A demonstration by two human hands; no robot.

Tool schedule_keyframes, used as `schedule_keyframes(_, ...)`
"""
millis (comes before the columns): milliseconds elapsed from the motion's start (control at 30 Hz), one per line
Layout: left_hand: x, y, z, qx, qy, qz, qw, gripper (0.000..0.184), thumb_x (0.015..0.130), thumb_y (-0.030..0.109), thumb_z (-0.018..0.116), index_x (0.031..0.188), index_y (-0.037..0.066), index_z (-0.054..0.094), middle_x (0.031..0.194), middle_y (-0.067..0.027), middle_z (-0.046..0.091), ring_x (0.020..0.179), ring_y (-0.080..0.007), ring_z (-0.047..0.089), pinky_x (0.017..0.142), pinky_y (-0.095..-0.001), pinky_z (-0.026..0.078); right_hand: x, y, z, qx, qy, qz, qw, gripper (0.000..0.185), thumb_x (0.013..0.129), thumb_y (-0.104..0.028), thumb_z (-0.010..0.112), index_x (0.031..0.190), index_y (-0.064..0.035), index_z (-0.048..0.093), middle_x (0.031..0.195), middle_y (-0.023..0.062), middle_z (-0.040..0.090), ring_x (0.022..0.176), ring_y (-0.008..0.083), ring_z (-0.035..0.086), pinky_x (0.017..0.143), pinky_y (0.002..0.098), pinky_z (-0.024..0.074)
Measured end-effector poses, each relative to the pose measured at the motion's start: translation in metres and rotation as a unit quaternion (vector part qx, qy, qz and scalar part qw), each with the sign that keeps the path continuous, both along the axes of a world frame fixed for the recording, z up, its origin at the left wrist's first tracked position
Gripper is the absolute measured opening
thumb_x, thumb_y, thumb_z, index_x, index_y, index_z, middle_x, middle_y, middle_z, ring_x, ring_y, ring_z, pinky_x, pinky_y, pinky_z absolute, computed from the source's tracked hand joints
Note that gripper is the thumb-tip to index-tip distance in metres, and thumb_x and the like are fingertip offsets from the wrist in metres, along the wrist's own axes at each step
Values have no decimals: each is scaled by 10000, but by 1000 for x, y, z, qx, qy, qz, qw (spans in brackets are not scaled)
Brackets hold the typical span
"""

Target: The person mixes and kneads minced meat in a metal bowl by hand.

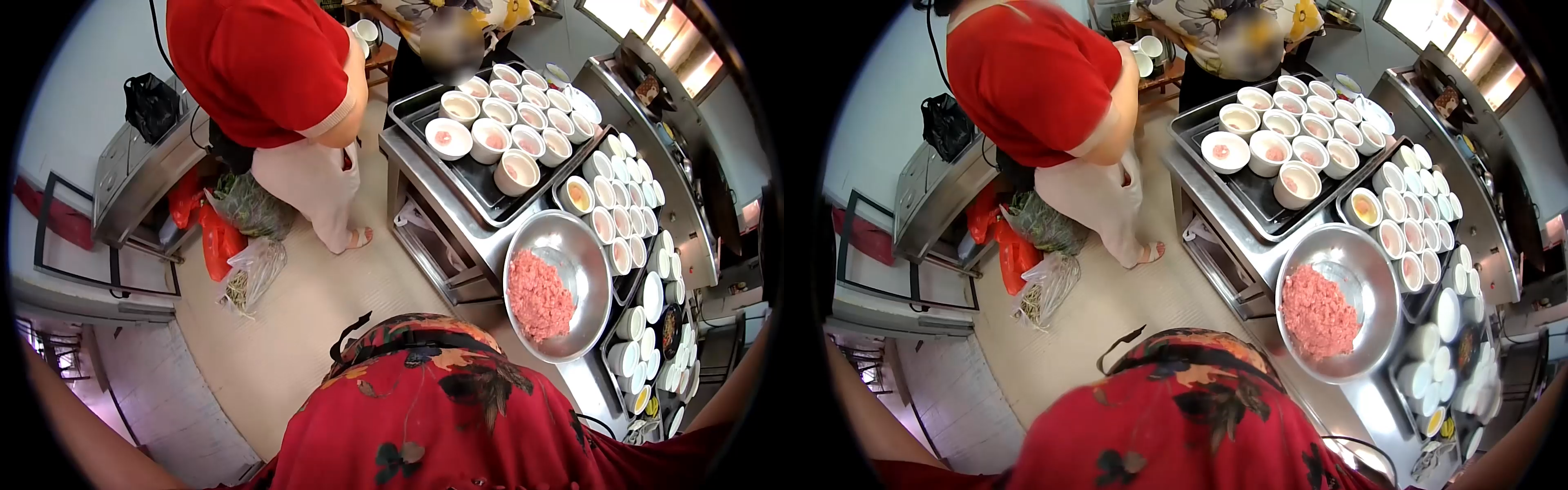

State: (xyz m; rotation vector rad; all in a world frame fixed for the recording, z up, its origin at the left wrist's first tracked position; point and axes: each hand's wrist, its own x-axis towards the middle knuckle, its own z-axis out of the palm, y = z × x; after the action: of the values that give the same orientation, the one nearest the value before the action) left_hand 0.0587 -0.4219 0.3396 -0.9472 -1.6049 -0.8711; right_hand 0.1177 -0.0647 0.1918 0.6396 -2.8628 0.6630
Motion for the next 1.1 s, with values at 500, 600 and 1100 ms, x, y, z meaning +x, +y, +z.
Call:
schedule_keyframes(500, -38, 6, -230, 39, -533, -55, 844, 358, 774, 82, 484, 1118, 1, 426, 1136, -93, 439, 1038, -202, 425, 887, -304, 324, 8, 0, -103, -53, -220, -65, 972, 359, 671, -105, 629, 1019, -70, 548, 939, 89, 569, 818, 164, 553, 654, 269, 436)
schedule_keyframes(600, -42, 11, -236, 41, -549, -71, 832, 360, 774, 83, 481, 1120, 1, 423, 1136, -94, 438, 1037, -204, 424, 885, -307, 325, 6, 3, -103, -54, -225, -71, 970, 359, 673, -107, 629, 1020, -66, 546, 945, 90, 567, 829, 166, 549, 666, 274, 434)
schedule_keyframes(1100, -63, 45, -258, 29, -607, -132, 783, 371, 774, 87, 470, 1129, -1, 409, 1139, -100, 432, 1034, -216, 423, 875, -321, 332, -1, 12, -57, -58, -156, -91, 982, 363, 681, -116, 630, 1024, -47, 535, 973, 100, 555, 881, 181, 532, 727, 298, 423)
